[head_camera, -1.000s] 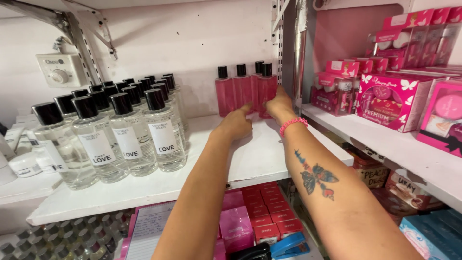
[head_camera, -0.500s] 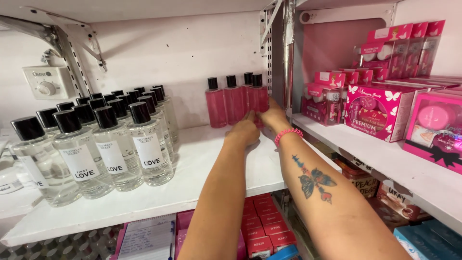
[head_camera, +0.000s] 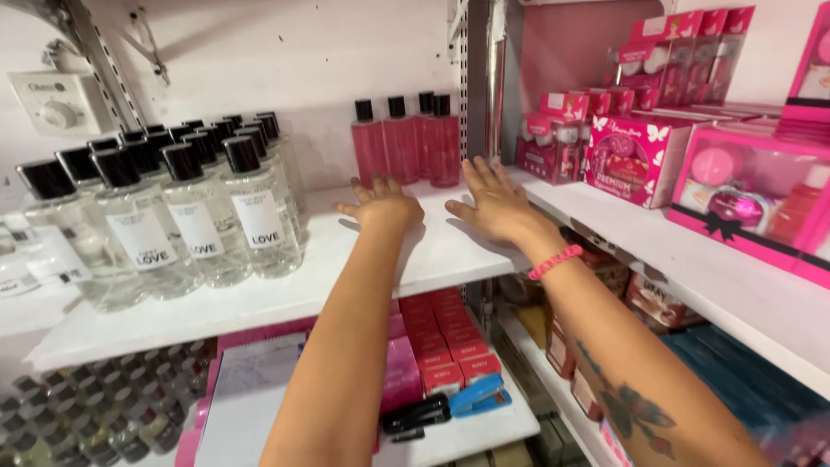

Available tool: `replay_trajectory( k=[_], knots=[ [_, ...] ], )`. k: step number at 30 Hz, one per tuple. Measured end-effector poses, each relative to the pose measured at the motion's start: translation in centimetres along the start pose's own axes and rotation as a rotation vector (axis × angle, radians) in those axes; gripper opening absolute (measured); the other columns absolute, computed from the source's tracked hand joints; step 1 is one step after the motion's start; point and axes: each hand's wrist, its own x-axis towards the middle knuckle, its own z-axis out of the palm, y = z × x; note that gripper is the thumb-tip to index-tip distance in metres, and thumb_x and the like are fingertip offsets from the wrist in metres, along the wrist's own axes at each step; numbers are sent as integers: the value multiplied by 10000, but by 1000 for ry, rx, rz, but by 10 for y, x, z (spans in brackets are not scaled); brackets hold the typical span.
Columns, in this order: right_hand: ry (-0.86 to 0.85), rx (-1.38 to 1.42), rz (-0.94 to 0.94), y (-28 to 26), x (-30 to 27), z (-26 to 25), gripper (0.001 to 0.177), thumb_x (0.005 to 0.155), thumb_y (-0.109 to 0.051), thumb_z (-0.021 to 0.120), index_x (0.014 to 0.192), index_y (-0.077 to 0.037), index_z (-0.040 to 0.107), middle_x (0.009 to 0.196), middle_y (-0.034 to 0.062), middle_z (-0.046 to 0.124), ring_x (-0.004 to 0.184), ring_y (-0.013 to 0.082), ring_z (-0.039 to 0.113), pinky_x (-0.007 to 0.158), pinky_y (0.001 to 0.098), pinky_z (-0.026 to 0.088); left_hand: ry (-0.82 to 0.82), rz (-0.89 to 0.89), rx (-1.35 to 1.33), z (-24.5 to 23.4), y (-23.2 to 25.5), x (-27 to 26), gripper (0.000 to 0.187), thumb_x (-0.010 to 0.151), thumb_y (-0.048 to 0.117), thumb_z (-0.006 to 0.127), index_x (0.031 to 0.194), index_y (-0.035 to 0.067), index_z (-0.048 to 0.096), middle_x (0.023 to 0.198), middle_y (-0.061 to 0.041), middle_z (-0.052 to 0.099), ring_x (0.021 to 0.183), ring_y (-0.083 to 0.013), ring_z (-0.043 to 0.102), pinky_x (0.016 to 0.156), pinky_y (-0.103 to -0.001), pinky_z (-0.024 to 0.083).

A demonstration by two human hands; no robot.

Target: The person repeatedly picks up pink bottles from a green basket and places them onto a white shelf next to clear bottles. They arrange the bottles in neat rows, adjusting their positions to align them with the existing stock.

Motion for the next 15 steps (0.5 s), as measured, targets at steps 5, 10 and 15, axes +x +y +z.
replay_trajectory(
  k=[5, 10, 15],
  knots=[
    [105, 37, -85, 6, -62, 5, 866, 959, -657, 429, 1633, -206, 122, 1715, 70, 94, 1573, 345, 33, 1224, 603, 115, 99, 49, -132, 19, -25, -65, 739, 1025, 426, 356, 1646, 199, 26, 1731, 12, -62, 1579, -381, -93, 1175, -773, 38],
    [329, 180, -279, -12, -156, 26, 722, 1024, -474, 563, 1612, -134, 319, 1672, 151, 323, 1563, 444, 126, 1211, 625, 152, 571, 389, -245, 76, -55, -176, 709, 1035, 457, 477, 1627, 153, 232, 1722, -82, 112, 1574, -411, 45, 1160, -764, 83],
    [715, 317, -507, -35, -257, 82, 458, 1063, -132, 684, 1481, -42, 519, 1573, 155, 506, 1553, 434, 367, 1296, 532, 310, 733, 621, -467, 181, -88, -268, 718, 1029, 328, 639, 1638, 118, 321, 1729, -131, 207, 1612, -426, 150, 1267, -680, 154]
  ],
)
